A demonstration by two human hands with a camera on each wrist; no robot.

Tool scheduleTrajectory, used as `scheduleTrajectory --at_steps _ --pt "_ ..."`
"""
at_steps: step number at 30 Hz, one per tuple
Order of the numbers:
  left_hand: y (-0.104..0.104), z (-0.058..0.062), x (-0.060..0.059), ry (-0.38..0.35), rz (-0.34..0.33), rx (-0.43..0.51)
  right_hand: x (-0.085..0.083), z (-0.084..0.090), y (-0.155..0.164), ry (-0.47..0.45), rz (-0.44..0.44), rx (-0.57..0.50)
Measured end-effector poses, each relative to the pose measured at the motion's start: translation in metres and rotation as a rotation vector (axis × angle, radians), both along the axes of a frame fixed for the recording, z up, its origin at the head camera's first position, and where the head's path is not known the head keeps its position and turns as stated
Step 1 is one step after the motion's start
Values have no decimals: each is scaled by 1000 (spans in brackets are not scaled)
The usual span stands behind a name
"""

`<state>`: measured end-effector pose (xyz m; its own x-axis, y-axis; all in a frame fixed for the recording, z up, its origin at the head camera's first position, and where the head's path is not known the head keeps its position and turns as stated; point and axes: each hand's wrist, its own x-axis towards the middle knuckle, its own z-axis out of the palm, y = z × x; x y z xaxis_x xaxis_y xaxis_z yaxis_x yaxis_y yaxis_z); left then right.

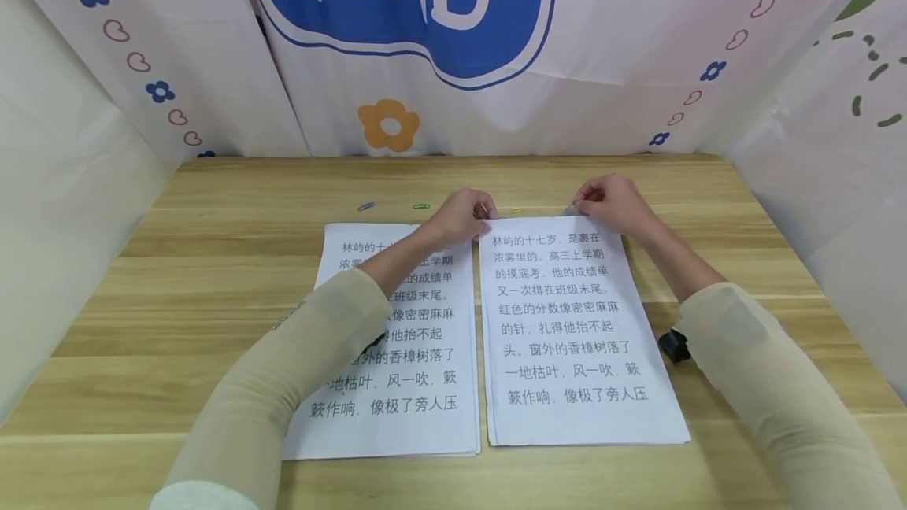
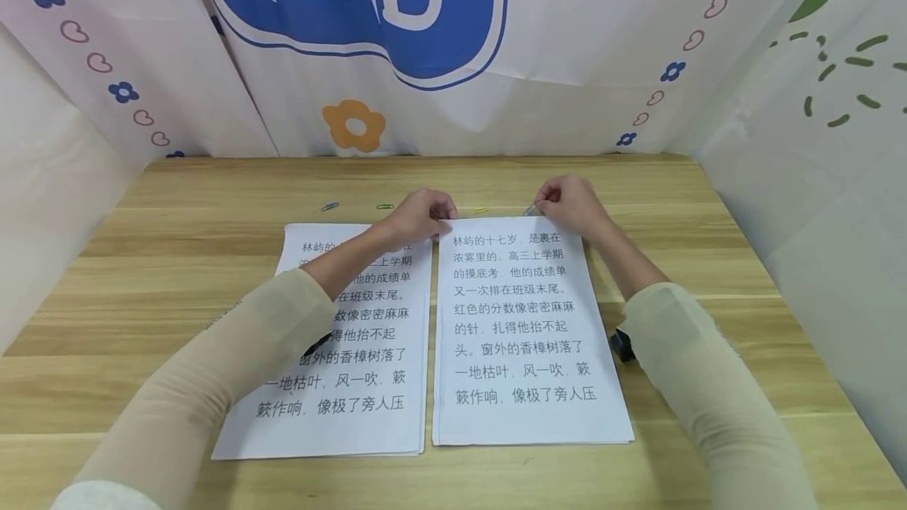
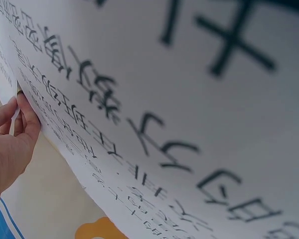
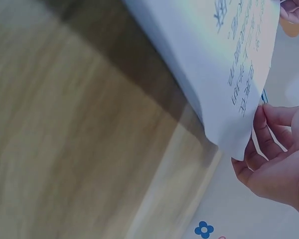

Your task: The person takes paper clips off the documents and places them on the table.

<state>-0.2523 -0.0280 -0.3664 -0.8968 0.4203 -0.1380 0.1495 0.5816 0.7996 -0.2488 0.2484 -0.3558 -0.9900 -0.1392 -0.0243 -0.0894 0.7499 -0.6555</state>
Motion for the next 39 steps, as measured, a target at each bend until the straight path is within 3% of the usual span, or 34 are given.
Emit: scheduleTrajectory --at_steps 17,39 --pt "0 0 0 -1 -2 -21 -10 -5 -11 -25 -91 -33" --pt "1 1 0 11 -6 -33 -14 -7 -16 -58 -98 67"
